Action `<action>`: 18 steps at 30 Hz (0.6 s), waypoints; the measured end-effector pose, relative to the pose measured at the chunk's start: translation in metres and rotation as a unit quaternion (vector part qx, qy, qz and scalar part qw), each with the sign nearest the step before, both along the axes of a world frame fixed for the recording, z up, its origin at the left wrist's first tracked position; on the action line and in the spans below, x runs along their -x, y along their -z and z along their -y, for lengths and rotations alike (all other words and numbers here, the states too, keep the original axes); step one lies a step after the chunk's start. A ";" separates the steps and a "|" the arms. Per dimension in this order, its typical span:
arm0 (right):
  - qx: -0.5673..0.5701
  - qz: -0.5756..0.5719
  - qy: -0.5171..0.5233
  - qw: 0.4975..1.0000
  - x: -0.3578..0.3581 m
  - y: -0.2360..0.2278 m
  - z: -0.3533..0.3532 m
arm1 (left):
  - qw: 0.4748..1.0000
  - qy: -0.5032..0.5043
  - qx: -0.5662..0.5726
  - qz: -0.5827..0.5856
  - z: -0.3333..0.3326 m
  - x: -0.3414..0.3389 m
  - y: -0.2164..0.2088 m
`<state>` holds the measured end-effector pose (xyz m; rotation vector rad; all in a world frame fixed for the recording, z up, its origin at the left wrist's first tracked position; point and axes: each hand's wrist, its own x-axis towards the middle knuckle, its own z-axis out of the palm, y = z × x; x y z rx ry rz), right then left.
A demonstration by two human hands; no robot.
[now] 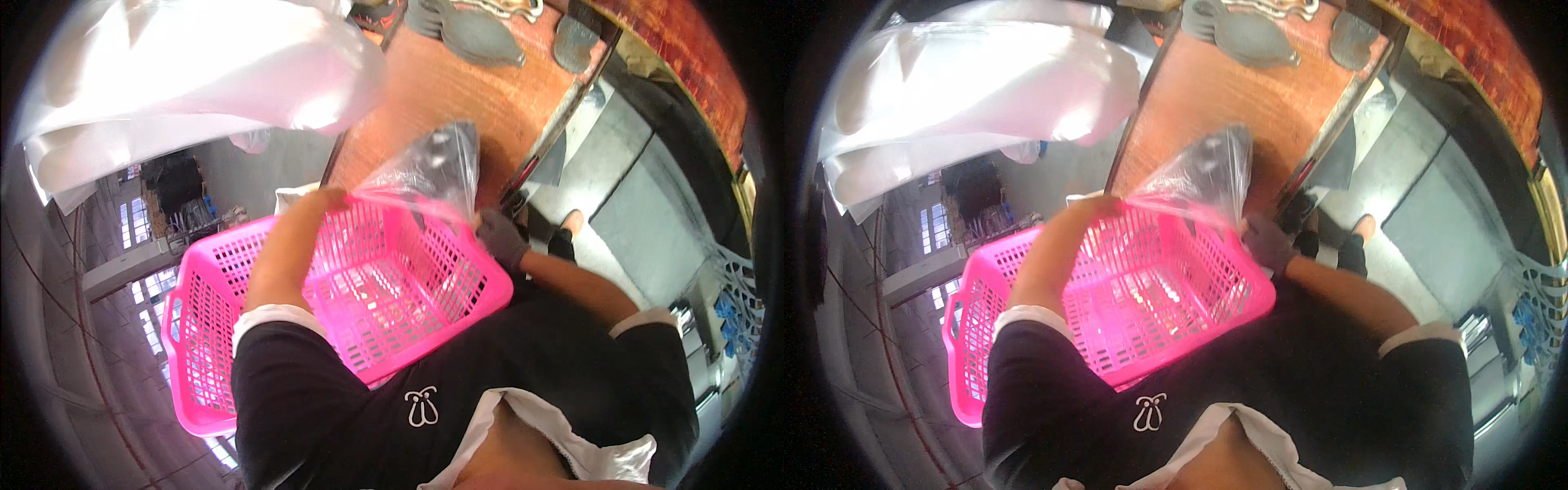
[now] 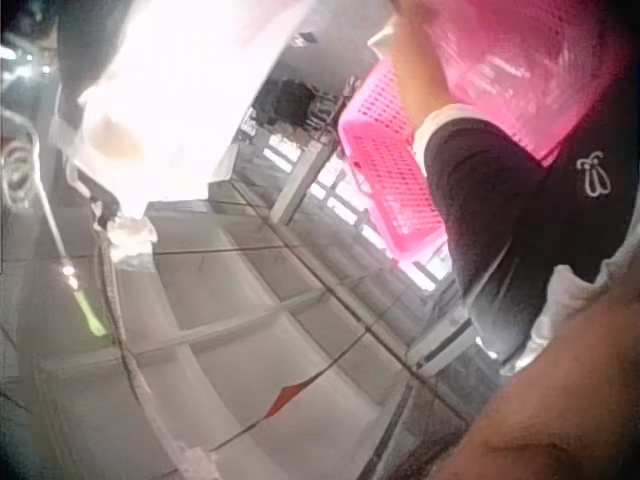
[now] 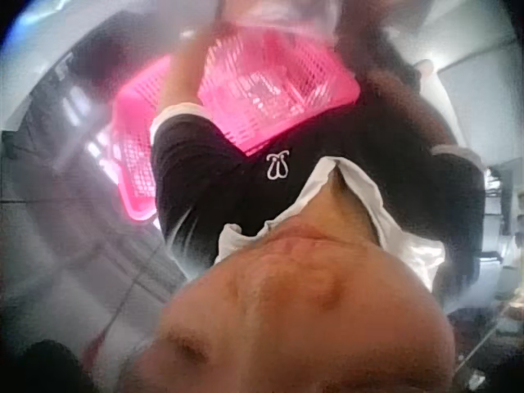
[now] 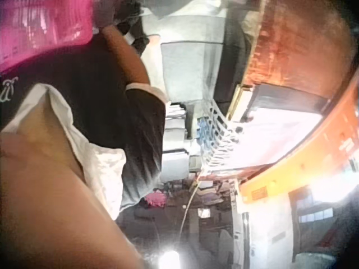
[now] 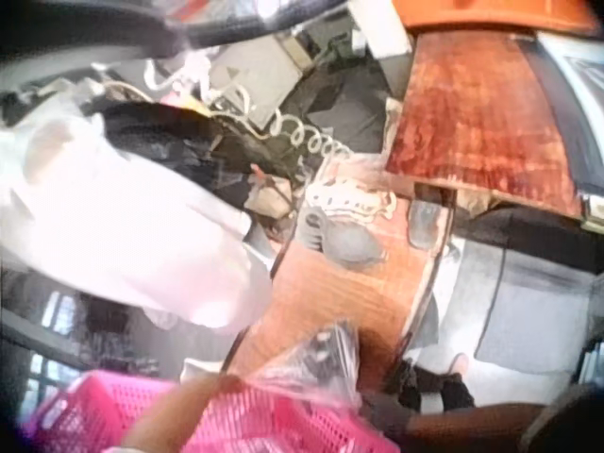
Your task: The person collects cut vinyl pieces from a pink basket and places them into a plastic bag. They then use a squeegee to press a large patterned vinyl sheet onto a backing and peel away the negative material, leaving the design on the backing. The finished sheet is stacked with others.
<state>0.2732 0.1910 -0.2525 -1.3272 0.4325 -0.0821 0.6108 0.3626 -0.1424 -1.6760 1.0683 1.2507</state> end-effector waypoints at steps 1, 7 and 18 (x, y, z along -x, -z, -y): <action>-0.035 0.003 0.035 0.999 0.006 0.002 -0.006 | 0.999 -0.050 0.000 0.000 0.005 0.004 -0.002; 0.080 -0.011 0.057 0.995 0.013 0.027 -0.008 | 0.995 -0.064 0.038 0.064 0.039 0.002 0.002; 0.036 0.049 0.028 0.998 0.002 0.025 -0.011 | 0.989 -0.008 0.062 0.134 -0.003 0.007 -0.011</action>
